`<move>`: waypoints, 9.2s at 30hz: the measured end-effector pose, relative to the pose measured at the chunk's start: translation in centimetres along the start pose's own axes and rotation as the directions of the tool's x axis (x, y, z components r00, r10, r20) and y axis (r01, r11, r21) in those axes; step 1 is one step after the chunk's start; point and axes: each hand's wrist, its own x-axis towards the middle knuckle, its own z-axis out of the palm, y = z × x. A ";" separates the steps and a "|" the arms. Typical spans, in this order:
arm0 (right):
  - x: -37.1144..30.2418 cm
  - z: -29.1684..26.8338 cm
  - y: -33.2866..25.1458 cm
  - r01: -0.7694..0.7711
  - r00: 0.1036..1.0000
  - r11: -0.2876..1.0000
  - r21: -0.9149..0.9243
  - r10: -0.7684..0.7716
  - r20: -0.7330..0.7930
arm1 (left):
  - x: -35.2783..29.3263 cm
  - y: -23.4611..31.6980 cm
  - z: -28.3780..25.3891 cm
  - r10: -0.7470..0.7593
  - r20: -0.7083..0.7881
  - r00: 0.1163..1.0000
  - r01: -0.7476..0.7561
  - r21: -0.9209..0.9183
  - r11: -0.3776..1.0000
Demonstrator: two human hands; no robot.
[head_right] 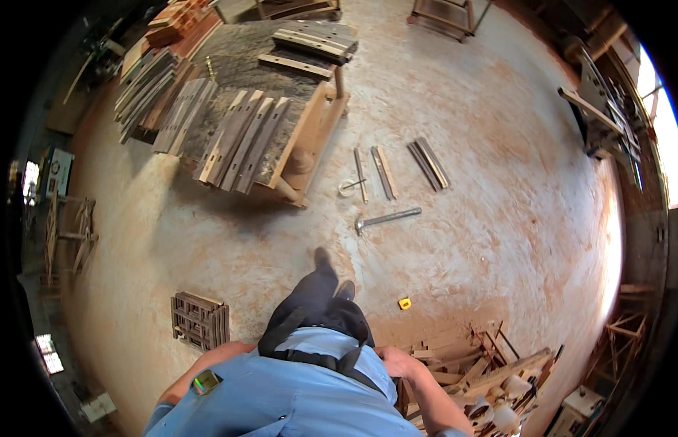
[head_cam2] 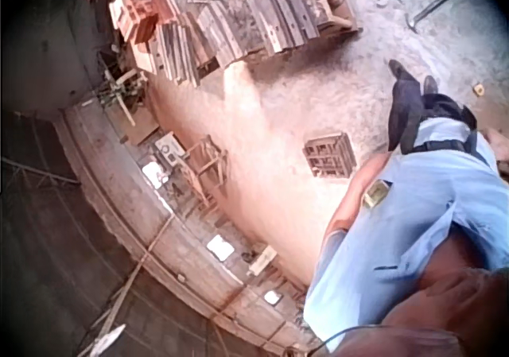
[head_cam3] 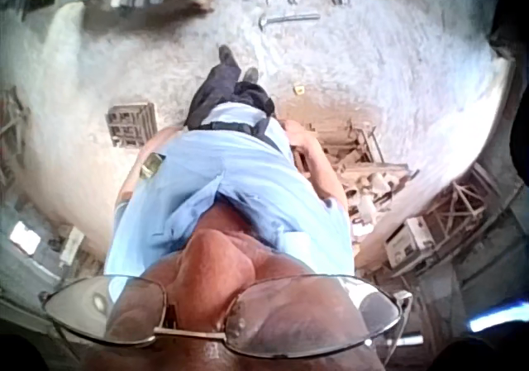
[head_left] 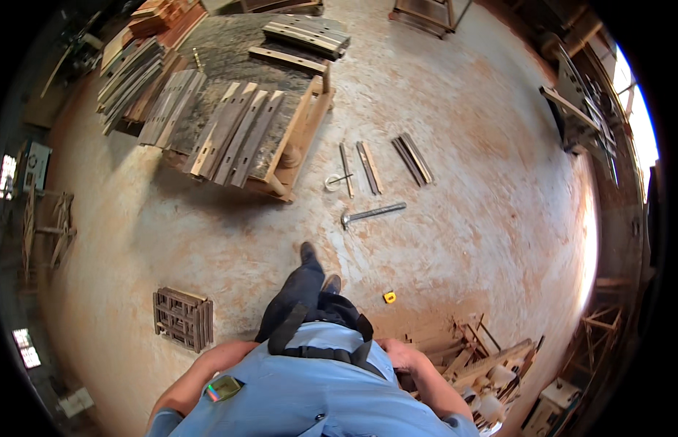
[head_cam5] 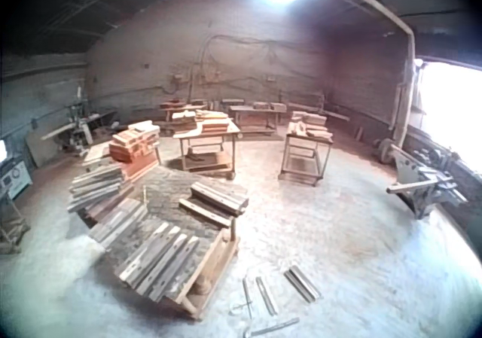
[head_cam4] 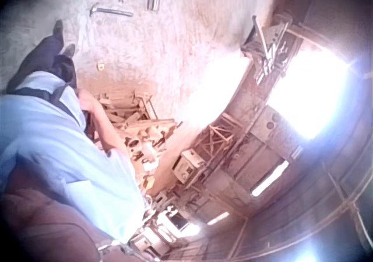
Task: The person assembles a wooden frame by hammering nails into wooden pieces. They measure the frame with a tape measure, place it on a stack, and then apply glue to additional wooden pieces before hammering them together.
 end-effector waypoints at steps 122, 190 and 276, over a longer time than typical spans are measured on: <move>29.7 -10.3 -52.1 0.353 0.917 0.609 0.710 -0.377 -0.132 | 13.0 8.2 -31.2 0.148 -0.755 0.638 -0.732 -0.655 -0.186; 17.4 -31.6 -28.9 0.581 0.799 0.640 0.502 -0.564 -0.207 | 27.6 33.5 -20.8 0.013 -0.823 0.568 -0.810 -0.557 0.182; 7.1 -70.1 5.6 0.024 0.273 0.348 -0.937 0.900 0.341 | 51.1 52.5 31.6 0.044 -0.219 0.975 -0.190 -0.916 -0.354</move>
